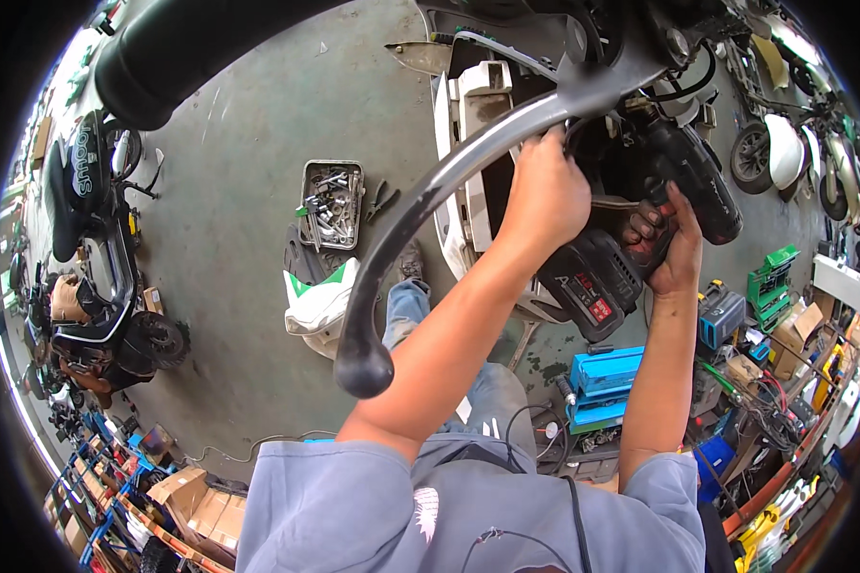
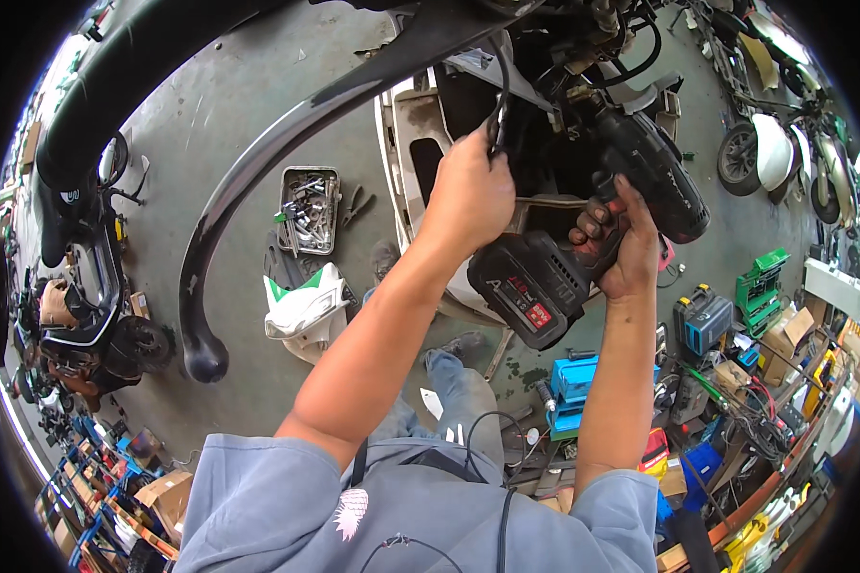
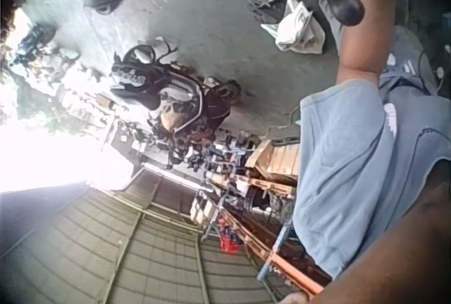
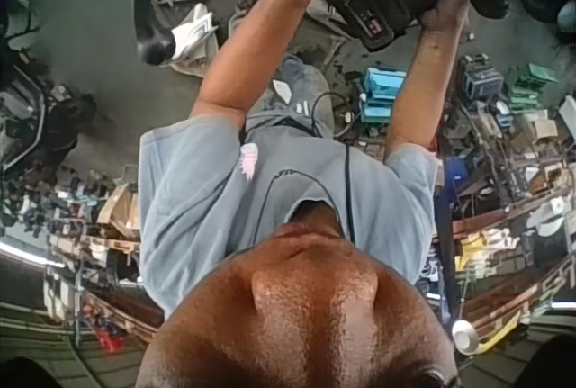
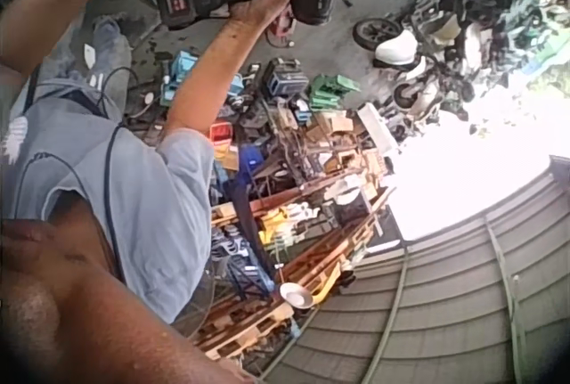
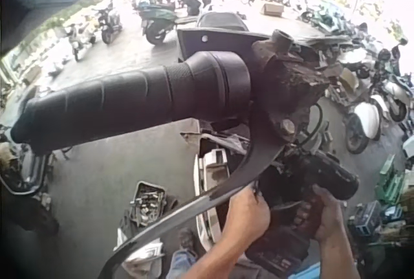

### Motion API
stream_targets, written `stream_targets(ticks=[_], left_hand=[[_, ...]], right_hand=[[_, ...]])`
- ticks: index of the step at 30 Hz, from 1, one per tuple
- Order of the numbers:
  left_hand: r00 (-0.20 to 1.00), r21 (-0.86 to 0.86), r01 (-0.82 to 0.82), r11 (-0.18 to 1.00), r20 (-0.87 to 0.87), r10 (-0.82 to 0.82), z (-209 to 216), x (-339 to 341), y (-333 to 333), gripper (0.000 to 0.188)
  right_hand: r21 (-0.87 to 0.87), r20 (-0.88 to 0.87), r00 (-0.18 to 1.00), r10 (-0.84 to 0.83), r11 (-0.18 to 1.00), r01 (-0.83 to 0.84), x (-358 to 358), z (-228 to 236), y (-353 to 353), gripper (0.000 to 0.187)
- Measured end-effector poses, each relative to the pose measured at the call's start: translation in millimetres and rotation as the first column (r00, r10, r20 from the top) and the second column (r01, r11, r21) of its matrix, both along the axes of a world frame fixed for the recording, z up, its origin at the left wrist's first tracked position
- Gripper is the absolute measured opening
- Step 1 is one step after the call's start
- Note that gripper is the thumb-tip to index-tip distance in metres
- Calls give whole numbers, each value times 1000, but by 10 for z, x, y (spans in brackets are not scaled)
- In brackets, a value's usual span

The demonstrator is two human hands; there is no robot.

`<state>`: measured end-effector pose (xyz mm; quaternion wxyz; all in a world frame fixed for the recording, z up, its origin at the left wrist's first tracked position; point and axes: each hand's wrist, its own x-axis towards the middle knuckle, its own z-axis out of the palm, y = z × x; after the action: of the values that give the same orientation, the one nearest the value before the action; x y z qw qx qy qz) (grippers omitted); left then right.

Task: The person removes the front plastic fairing from a motorcycle by first unscrewing several fasteners with a screwdriver, then disconnecting internal wiring connectors by hand, and finally lifting the panel away and placing it in a tray with other parts before picking up a power drill to continue work on the frame.

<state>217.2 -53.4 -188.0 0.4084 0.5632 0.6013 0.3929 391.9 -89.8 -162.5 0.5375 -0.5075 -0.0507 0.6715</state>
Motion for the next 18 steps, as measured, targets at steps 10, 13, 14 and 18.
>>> stream_targets(ticks=[10,13,14,18], left_hand=[[978,57,-109,992,-175,117,125,277,171,17],[966,211,-192,958,-131,222,115,276,166,19],[952,263,-242,934,-123,282,110,283,153,21],[935,182,-200,963,-258,243,115,189,137,24]], right_hand=[[2,55,998,10,1000,-10,29,-21,-38,25],[-6,28,999,24,1000,-24,-3,-4,-29,26],[-1,29,999,17,1000,-17,0,-18,-16,26],[6,24,1000,-1,1000,1,42,-55,-43,27]])
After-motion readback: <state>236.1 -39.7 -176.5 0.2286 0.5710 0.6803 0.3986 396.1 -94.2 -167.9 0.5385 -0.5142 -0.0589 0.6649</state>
